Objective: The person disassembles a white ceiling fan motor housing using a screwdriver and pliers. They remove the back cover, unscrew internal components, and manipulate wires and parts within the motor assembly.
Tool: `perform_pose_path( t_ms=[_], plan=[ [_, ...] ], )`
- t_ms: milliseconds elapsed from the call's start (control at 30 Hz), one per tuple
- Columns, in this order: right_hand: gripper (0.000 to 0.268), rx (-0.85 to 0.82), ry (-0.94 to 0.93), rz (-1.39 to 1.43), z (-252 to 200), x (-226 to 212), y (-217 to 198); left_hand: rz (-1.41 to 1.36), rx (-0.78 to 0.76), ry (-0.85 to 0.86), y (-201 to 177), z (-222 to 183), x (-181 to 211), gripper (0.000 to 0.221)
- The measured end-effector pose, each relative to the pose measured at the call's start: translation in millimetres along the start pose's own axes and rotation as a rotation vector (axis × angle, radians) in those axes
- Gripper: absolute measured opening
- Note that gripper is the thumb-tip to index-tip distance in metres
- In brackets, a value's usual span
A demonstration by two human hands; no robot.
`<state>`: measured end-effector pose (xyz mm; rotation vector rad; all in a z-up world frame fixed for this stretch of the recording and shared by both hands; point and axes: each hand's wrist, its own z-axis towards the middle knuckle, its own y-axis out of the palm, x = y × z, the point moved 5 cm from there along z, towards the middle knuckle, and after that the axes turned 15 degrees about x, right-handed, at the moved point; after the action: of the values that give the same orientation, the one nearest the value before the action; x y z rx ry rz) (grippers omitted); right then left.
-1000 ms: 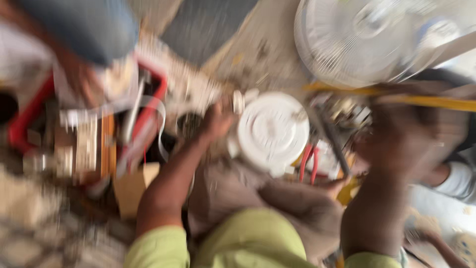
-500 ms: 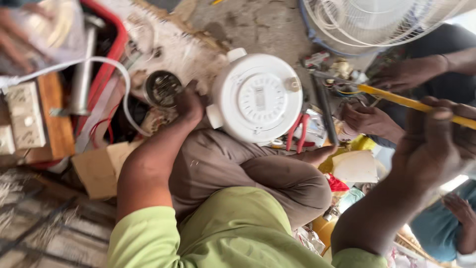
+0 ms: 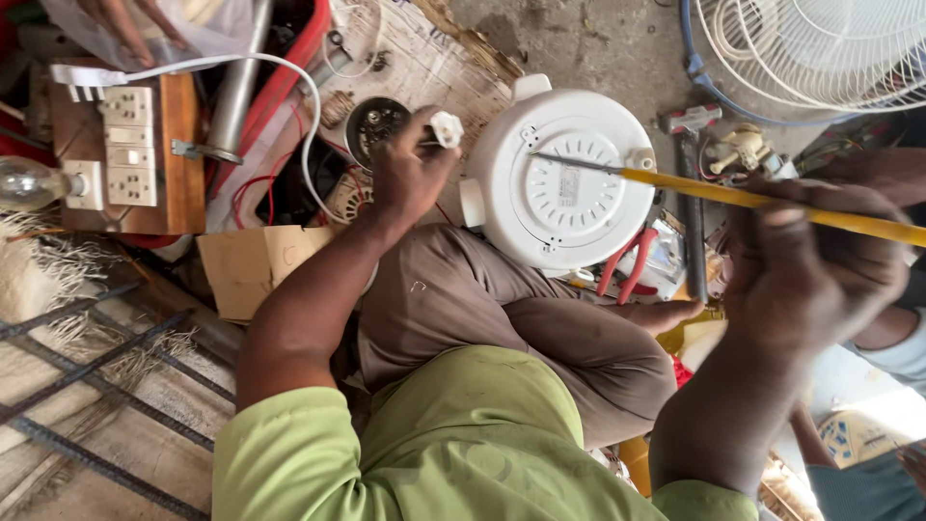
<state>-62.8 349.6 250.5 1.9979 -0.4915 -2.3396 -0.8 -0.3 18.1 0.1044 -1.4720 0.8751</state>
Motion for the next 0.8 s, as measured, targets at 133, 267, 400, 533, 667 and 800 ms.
perform_pose_path(
  t_ms=[133,267,400,533,667,800],
  plan=[
    [0.017,-0.101,-0.052,0.008,-15.0,4.5,41.7,-0.112,-0.081,0.039,-13.7,-5.3,45.0,0.048],
    [0.019,-0.176,-0.098,-0.105,-29.1,-2.5,60.7,-0.236,-0.101,0.138,-22.0,-7.9,68.3,0.051],
    [0.022,-0.202,-0.07,-0.135,-39.1,-5.6,70.6,-0.236,-0.128,0.047,-24.5,-7.4,71.5,0.05],
    [0.022,-0.21,-0.053,-0.186,-42.9,-5.2,76.5,-0.26,-0.126,0.048,-24.9,-7.6,75.9,0.05],
    [0.021,-0.23,-0.066,-0.224,-44.1,-3.8,80.9,-0.274,-0.118,0.066,-23.5,-7.2,78.9,0.048],
    [0.021,-0.242,-0.059,-0.271,-47.0,-2.7,83.3,-0.301,-0.115,0.027,-20.3,-7.5,80.6,0.046]
  ],
)
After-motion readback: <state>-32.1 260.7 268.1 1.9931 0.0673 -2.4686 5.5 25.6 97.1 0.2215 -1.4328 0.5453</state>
